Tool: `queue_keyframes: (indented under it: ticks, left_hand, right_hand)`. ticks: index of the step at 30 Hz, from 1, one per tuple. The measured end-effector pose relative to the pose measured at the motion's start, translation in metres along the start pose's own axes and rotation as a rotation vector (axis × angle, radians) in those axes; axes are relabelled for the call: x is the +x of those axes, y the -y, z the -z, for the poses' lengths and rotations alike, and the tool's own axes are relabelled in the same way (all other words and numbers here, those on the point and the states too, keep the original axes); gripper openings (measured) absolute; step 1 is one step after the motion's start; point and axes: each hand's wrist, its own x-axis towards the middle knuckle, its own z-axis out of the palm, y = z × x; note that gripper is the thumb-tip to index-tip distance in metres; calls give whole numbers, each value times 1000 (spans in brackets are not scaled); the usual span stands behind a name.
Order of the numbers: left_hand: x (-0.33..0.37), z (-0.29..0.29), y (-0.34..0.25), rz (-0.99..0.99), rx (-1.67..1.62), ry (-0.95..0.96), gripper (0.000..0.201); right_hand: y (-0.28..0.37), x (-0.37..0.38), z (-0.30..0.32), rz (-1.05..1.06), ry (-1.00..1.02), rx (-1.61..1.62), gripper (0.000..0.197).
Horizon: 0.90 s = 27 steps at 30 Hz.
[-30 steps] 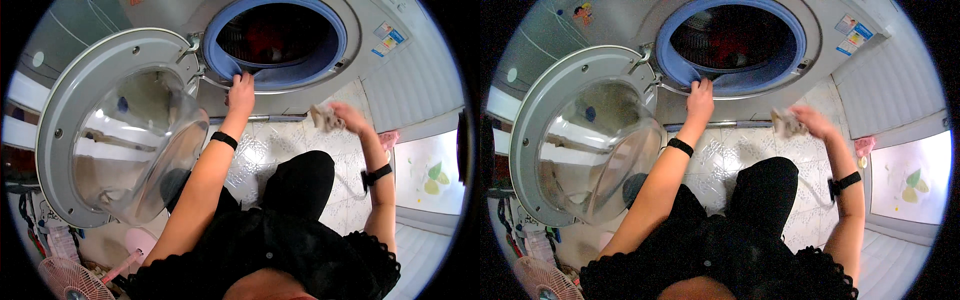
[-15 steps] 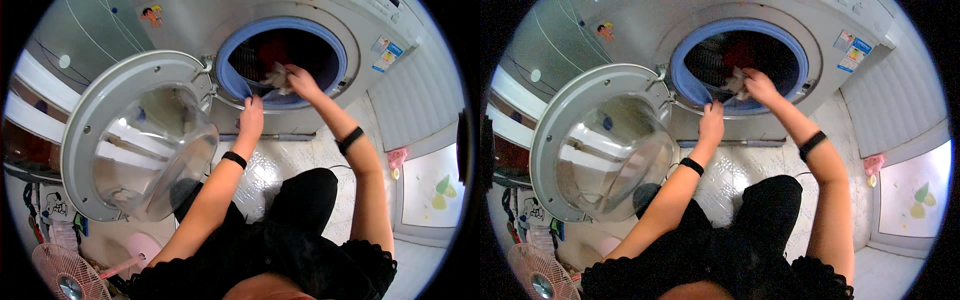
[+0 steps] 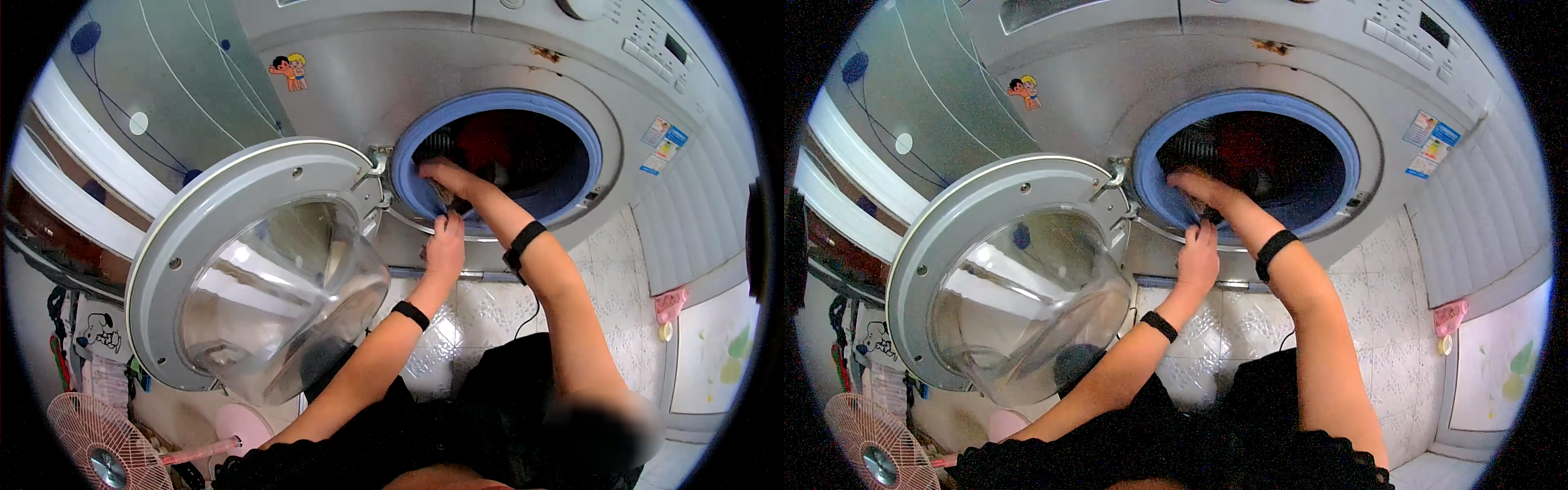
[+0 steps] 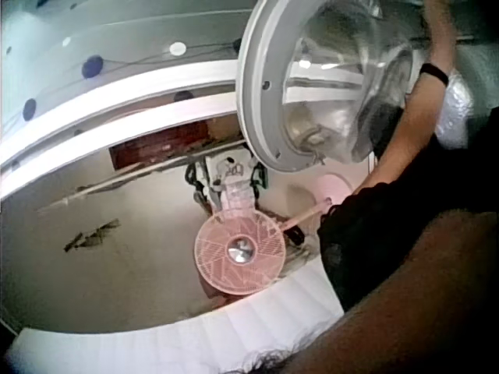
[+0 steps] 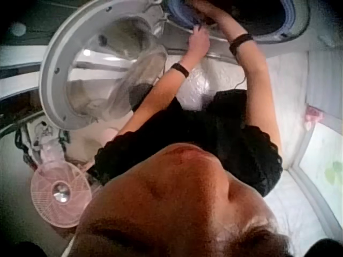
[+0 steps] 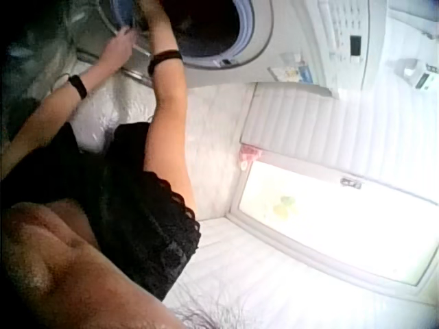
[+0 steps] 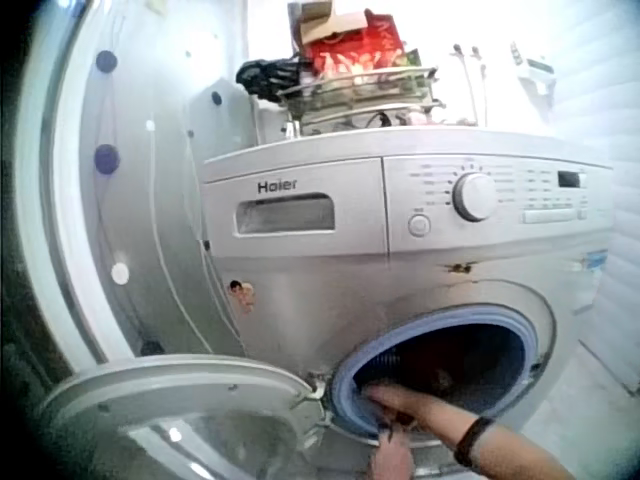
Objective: Cleaning the exterior surfaces and door seal of a front-loading washing machine with cloths.
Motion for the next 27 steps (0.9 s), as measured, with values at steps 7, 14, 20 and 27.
queue_keyframes:
  ticks: [7, 14, 20, 27]
  left_hand:
    - [9, 2, -32, -68, 72, 33, 48]
    - [2, 1, -32, -8, -68, 185, 50]
    - [1, -26, -10, 50, -532, 9, 45]
    - [17, 1, -9, -180, 0, 36, 33]
  right_hand:
    - [36, -18, 38, 12, -227, 435, 42]
    - [78, -30, 47, 48, -545, 793, 37]
    - [95, -14, 72, 501, -1086, 980, 26]
    - [99, -72, 114, 708, -885, 2201, 22]
